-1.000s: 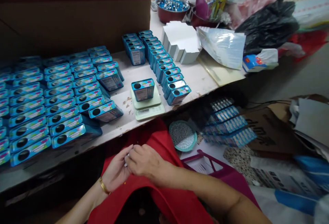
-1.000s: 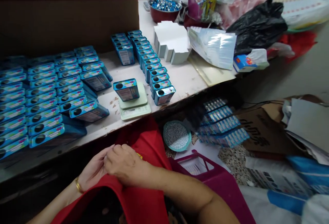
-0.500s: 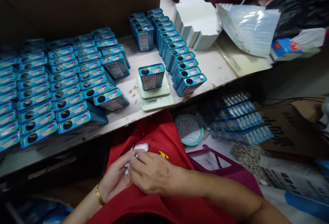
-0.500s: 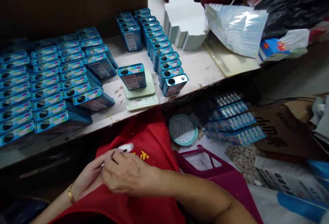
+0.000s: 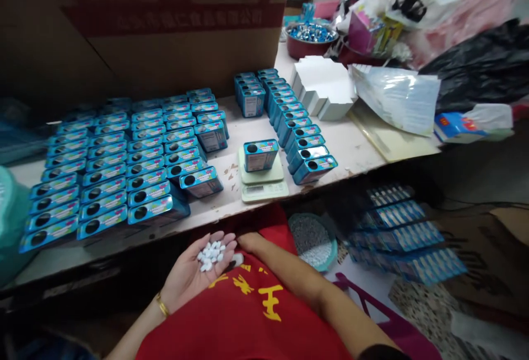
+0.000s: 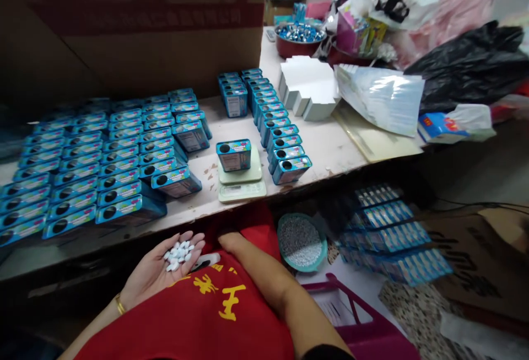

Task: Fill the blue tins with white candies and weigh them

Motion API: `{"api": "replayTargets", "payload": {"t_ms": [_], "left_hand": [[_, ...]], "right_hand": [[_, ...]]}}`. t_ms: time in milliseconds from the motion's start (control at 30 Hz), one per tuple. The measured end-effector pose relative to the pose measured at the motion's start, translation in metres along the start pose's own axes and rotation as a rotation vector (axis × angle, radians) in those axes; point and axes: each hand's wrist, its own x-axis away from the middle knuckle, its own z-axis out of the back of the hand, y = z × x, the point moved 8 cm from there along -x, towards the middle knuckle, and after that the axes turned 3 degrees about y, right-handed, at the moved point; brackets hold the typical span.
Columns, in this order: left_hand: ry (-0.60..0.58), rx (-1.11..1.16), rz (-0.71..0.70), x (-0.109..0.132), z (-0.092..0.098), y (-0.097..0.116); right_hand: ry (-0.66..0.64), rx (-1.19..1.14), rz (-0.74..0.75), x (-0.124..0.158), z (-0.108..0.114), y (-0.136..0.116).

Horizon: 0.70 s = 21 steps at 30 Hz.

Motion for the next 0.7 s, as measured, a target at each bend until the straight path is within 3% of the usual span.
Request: {"api": "replayTargets", "payload": {"t_ms": [67,133,233,300,433,533,700], "left_hand": [[-0.047,0.014,-0.048,-0.003,-0.011,0.012],[-0.076,0.035,-0.094,-0.008,-0.02,0.021],[-0.089,0.059,-0.115,-0.02,-0.031,0.025],[-0.124,0.073,-0.109,-0.027,-0.039,0.022],[-0.198,0.075,-0.03,-0.034,-0.051,0.007],[-0.186,0.064,0.042,-0.032,-0.05,-0.005],[-0.112,-0.005,0.079,-0.033,-0.046,-0.012]], "right_hand": [[-0.073,-0.005,0.062,0.002,0.011,-0.007],[-0.094,-0.03,0.097,0.001,0.037,-0.016],[0.036,-0.143,0.134,-0.008,0.095,-0.044],[0.043,-0.134,0.229,-0.012,0.117,-0.075],[-0.155,0.244,0.383,-0.008,0.104,-0.117],[-0.23,0.442,0.374,-0.001,0.093,-0.117],[-0.34,0.474,0.349,0.0,0.095,-0.105]]}}
